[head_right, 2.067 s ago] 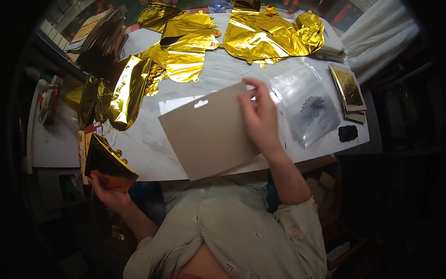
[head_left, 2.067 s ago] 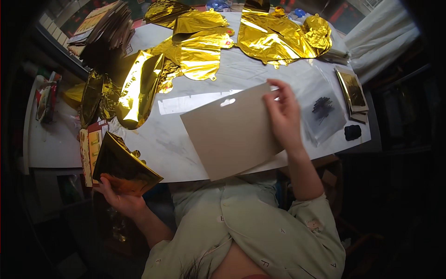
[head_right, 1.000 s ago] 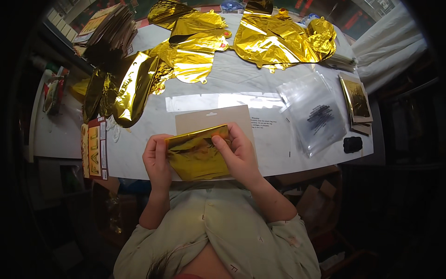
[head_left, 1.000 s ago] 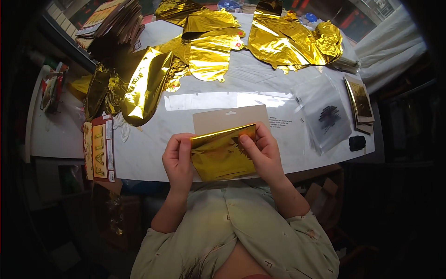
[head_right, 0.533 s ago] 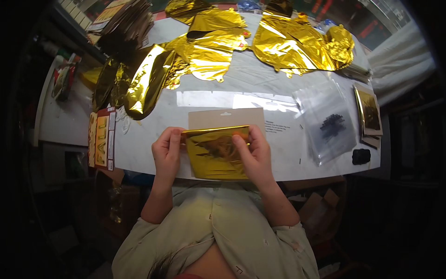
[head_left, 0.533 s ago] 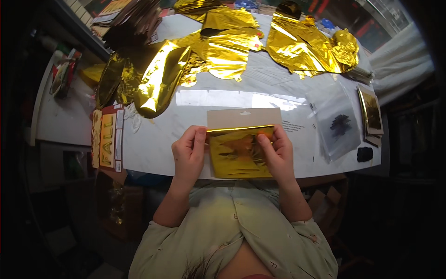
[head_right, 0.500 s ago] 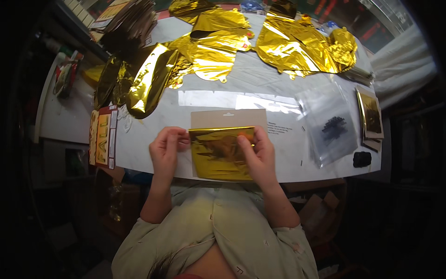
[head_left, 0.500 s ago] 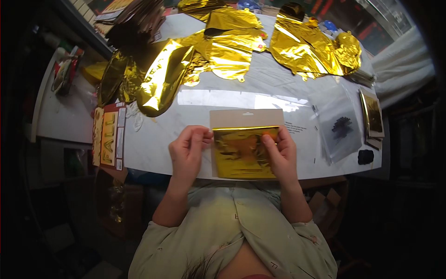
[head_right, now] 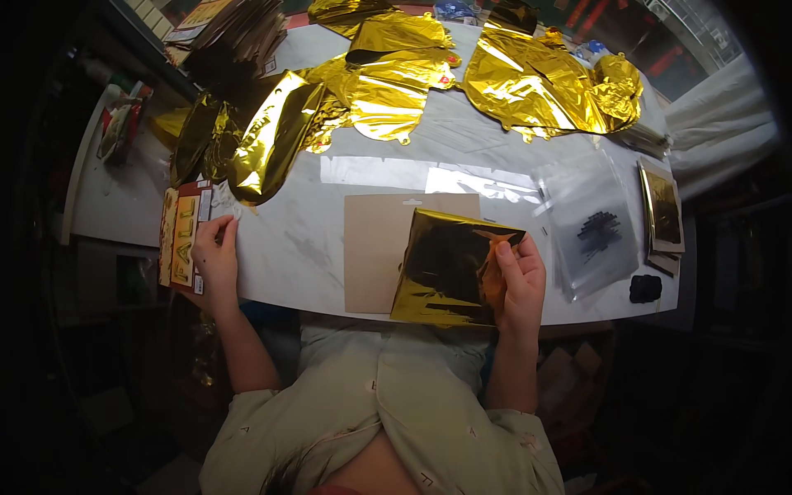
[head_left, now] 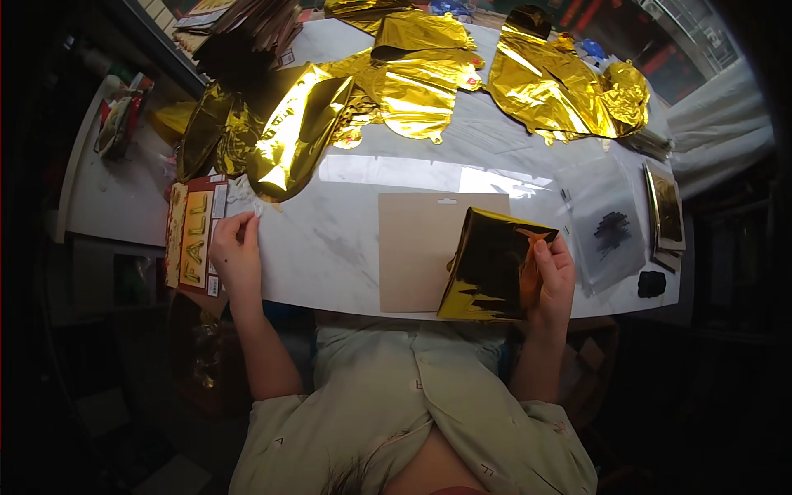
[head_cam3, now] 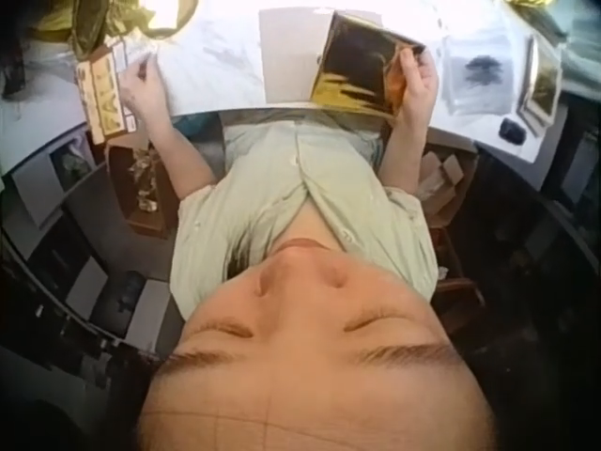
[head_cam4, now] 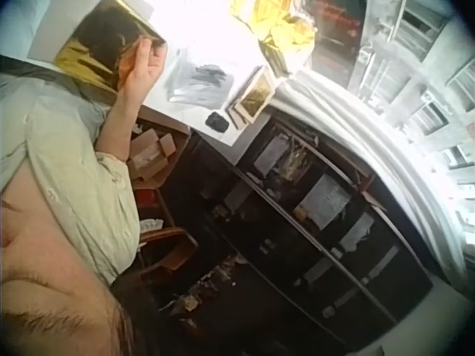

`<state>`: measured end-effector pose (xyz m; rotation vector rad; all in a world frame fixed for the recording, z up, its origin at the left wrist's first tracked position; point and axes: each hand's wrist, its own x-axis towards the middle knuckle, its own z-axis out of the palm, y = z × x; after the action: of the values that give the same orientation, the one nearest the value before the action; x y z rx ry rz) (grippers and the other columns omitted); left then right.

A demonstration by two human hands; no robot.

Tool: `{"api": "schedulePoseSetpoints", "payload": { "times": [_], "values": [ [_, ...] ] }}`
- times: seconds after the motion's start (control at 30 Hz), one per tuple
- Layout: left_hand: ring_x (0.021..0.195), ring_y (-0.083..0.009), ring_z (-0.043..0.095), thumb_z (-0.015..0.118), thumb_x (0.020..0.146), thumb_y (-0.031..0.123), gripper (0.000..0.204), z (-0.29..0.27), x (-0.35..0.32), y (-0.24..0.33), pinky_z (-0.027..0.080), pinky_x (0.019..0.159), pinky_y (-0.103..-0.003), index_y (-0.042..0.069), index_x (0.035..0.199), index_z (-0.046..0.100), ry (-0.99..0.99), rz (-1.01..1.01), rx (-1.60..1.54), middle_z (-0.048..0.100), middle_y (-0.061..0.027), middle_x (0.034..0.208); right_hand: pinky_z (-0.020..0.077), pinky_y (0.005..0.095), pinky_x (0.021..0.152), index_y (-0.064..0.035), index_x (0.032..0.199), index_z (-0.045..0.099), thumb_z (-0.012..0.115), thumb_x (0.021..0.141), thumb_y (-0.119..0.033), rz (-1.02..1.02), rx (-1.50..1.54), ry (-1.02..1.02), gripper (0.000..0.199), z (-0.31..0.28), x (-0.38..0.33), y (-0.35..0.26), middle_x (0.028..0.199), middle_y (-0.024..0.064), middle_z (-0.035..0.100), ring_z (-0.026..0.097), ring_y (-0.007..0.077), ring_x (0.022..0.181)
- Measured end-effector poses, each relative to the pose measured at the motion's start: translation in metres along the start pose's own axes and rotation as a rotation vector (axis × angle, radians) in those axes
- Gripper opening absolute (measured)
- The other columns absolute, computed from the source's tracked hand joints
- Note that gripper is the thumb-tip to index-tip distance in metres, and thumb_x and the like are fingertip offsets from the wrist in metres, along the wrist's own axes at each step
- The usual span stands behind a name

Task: Folding a gold foil balloon and placing it into a plastic sleeve with a cardboard insert.

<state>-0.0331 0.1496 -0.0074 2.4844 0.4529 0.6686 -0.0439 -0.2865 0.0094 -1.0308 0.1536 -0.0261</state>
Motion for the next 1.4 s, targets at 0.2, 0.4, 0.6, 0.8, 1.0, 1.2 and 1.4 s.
{"api": "schedulePoseSetpoints", "payload": {
  "times": [0.2, 0.4, 0.6, 0.8, 1.0, 1.2, 1.4],
  "values": [
    [0.080, -0.0156, 0.064, 0.079, 0.089, 0.003, 0.013, -0.029, -0.026, 0.100, 0.048, 0.068, -0.029, 0.005, 0.102, 0.080, -0.225, 0.019, -0.307, 0.070, -0.0042, 0.092, 0.0524, 0.0300, 0.103, 0.0029, 0.137, 0.059, 0.057, 0.110, -0.011, -0.116, 0.069, 0.033, 0.031, -0.045, -0.003, -0.010, 0.132, 0.0120, 0.070, 0.067, 0.0166, 0.117],
    [0.084, -0.0265, 0.064, 0.084, 0.082, 0.012, 0.015, 0.046, -0.068, 0.165, 0.050, 0.076, -0.041, 0.011, 0.097, 0.079, -0.527, 0.621, -0.414, 0.068, -0.0040, 0.087, 0.0496, 0.0338, 0.111, 0.0057, 0.142, 0.056, 0.051, 0.111, -0.010, -0.135, 0.143, 0.035, 0.035, -0.035, 0.005, -0.019, 0.139, 0.0160, 0.066, 0.065, 0.0220, 0.126],
    [0.095, -0.0251, 0.066, 0.079, 0.086, 0.009, 0.029, 0.042, -0.061, 0.162, 0.050, 0.083, -0.040, 0.011, 0.116, 0.077, -0.642, 0.544, -0.456, 0.072, -0.0048, 0.098, 0.0516, 0.0297, 0.104, 0.0039, 0.141, 0.057, 0.056, 0.109, -0.013, -0.020, 0.062, 0.098, 0.036, -0.017, 0.003, -0.006, 0.134, 0.0138, 0.069, 0.067, 0.0186, 0.118],
    [0.113, -0.0308, 0.067, 0.067, 0.096, 0.003, 0.034, 0.027, -0.050, 0.139, 0.051, 0.099, -0.043, 0.004, 0.129, 0.072, -0.461, 0.203, -0.571, 0.072, -0.0133, 0.121, 0.0537, 0.0210, 0.085, 0.0010, 0.136, 0.056, 0.062, 0.107, -0.004, 0.137, -0.101, -0.096, 0.031, 0.017, 0.016, 0.024, 0.114, 0.0062, 0.073, 0.067, 0.0065, 0.098],
    [0.153, -0.0386, 0.039, 0.064, 0.102, 0.018, 0.062, 0.045, -0.083, 0.158, 0.027, 0.125, -0.057, 0.000, 0.158, 0.045, -0.641, 0.610, -0.223, 0.039, -0.0210, 0.166, 0.0499, 0.0220, 0.070, 0.0009, 0.143, 0.049, 0.064, 0.105, -0.006, -0.094, -0.784, -0.028, 0.041, 0.043, 0.013, 0.024, 0.091, 0.0048, 0.072, 0.064, 0.0057, 0.080],
    [0.160, -0.0397, 0.026, 0.065, 0.101, 0.040, 0.082, 0.058, -0.093, 0.158, 0.016, 0.127, -0.064, -0.003, 0.162, 0.034, -0.652, 0.702, 0.049, 0.028, -0.0222, 0.172, 0.0448, 0.0293, 0.057, 0.0008, 0.147, 0.048, 0.069, 0.101, -0.007, -0.284, -1.032, 0.055, 0.051, 0.045, 0.015, 0.028, 0.069, 0.0053, 0.057, 0.058, 0.0137, 0.059],
    [0.161, -0.0403, 0.021, 0.062, 0.102, 0.042, 0.082, 0.066, -0.095, 0.155, 0.011, 0.128, -0.063, -0.004, 0.163, 0.031, -0.666, 0.671, 0.028, 0.024, -0.0226, 0.173, 0.0524, 0.0451, 0.095, -0.0026, 0.148, 0.051, 0.073, 0.095, -0.007, -0.568, -1.502, -0.005, 0.058, 0.033, 0.016, 0.017, 0.126, 0.0188, 0.064, 0.065, 0.0341, 0.113]
  ]
}}
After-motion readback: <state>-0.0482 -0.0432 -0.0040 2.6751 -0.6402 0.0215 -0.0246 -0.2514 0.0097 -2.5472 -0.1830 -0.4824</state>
